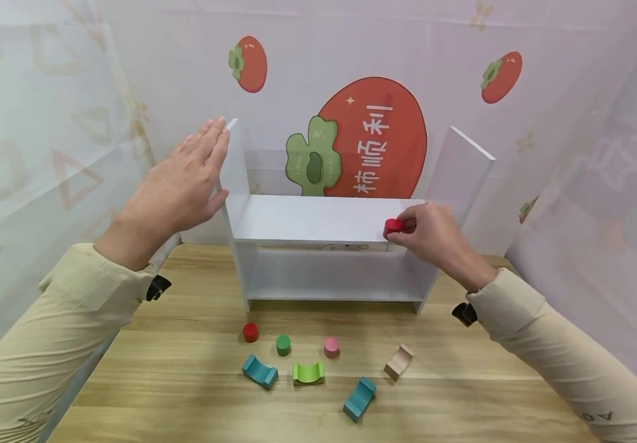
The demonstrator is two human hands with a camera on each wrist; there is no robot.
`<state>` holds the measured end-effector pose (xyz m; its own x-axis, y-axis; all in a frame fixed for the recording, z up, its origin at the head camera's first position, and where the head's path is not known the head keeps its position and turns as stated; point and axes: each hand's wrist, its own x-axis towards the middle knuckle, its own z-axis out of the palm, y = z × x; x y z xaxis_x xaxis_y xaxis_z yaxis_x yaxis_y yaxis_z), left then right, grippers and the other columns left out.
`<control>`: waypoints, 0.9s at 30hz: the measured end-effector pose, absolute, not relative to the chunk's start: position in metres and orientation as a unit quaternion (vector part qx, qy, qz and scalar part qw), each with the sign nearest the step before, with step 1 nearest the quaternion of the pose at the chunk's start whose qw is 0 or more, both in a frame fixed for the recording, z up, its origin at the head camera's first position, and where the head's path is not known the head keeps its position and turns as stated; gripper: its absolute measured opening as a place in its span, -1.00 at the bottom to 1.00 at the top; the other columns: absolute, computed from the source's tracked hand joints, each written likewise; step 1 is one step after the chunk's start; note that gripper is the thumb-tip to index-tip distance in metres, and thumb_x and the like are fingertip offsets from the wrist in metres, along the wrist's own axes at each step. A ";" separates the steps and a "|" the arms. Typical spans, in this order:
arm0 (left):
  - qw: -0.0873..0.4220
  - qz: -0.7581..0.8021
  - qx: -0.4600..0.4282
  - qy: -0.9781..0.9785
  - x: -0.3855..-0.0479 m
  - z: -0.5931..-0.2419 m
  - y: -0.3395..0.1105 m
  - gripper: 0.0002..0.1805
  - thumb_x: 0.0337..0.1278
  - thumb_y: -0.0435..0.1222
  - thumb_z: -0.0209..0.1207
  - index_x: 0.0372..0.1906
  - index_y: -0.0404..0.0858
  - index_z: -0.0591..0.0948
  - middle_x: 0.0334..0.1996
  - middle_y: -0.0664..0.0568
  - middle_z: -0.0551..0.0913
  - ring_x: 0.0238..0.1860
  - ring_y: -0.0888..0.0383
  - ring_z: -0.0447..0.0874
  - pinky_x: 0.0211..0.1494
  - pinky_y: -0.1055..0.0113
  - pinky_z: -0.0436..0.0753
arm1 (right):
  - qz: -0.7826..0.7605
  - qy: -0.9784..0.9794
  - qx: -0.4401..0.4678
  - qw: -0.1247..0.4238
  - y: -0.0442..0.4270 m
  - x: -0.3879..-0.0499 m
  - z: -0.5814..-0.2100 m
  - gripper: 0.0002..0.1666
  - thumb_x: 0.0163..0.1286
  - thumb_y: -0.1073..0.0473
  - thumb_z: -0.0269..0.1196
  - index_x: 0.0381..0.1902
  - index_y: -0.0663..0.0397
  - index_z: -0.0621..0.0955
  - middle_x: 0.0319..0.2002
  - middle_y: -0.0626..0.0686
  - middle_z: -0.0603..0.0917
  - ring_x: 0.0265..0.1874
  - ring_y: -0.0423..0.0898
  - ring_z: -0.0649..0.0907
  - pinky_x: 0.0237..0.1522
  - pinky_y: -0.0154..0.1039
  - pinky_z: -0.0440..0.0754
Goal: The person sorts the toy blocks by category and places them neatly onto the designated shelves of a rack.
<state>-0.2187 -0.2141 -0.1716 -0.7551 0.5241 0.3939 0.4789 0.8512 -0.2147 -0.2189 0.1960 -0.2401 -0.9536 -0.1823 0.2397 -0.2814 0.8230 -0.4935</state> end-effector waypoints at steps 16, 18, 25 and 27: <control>0.233 0.054 -0.271 -0.932 -0.224 -0.173 -0.216 -0.01 0.36 -0.30 0.22 0.65 -0.55 -0.09 0.72 -0.37 -0.12 0.73 -0.30 -0.09 0.74 -0.21 0.10 | 0.264 -0.933 0.176 0.168 0.193 -0.200 -0.240 -0.65 0.29 0.21 0.53 -0.02 0.29 0.78 -0.18 0.22 0.87 -0.18 0.11 0.87 -0.06 0.10 0.85; 0.237 0.053 -0.273 -0.931 -0.224 -0.173 -0.216 -0.01 0.36 -0.30 0.22 0.65 -0.55 -0.08 0.72 -0.37 -0.12 0.73 -0.30 -0.09 0.74 -0.21 0.10 | 0.262 -0.929 0.196 0.175 0.191 -0.196 -0.248 -0.69 0.27 0.23 0.55 -0.06 0.25 0.80 -0.19 0.18 0.87 -0.19 0.07 0.87 -0.07 0.07 0.86; 0.231 0.054 -0.270 -0.933 -0.224 -0.173 -0.215 -0.01 0.37 -0.30 0.22 0.65 -0.56 -0.08 0.72 -0.37 -0.13 0.73 -0.31 -0.09 0.74 -0.22 0.10 | 0.282 -0.923 0.224 0.133 0.180 -0.185 -0.285 -0.56 0.21 0.26 0.58 0.04 0.27 0.76 -0.08 0.21 0.85 -0.11 0.09 0.85 0.01 0.03 0.85; 0.227 0.055 -0.267 -0.935 -0.223 -0.173 -0.215 -0.01 0.37 -0.29 0.21 0.65 -0.55 -0.09 0.72 -0.37 -0.14 0.73 -0.31 -0.10 0.74 -0.22 0.09 | 0.286 -0.923 0.229 0.113 0.177 -0.183 -0.297 -0.55 0.21 0.25 0.58 0.05 0.26 0.76 -0.06 0.19 0.85 -0.09 0.09 0.85 0.02 0.00 0.85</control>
<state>-0.2235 -0.2153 -0.1735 -0.7544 0.5244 0.3948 0.4749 0.8512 -0.2234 -0.1826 0.1766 -0.2974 -0.8694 -0.3581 0.3404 -0.4879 0.7310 -0.4770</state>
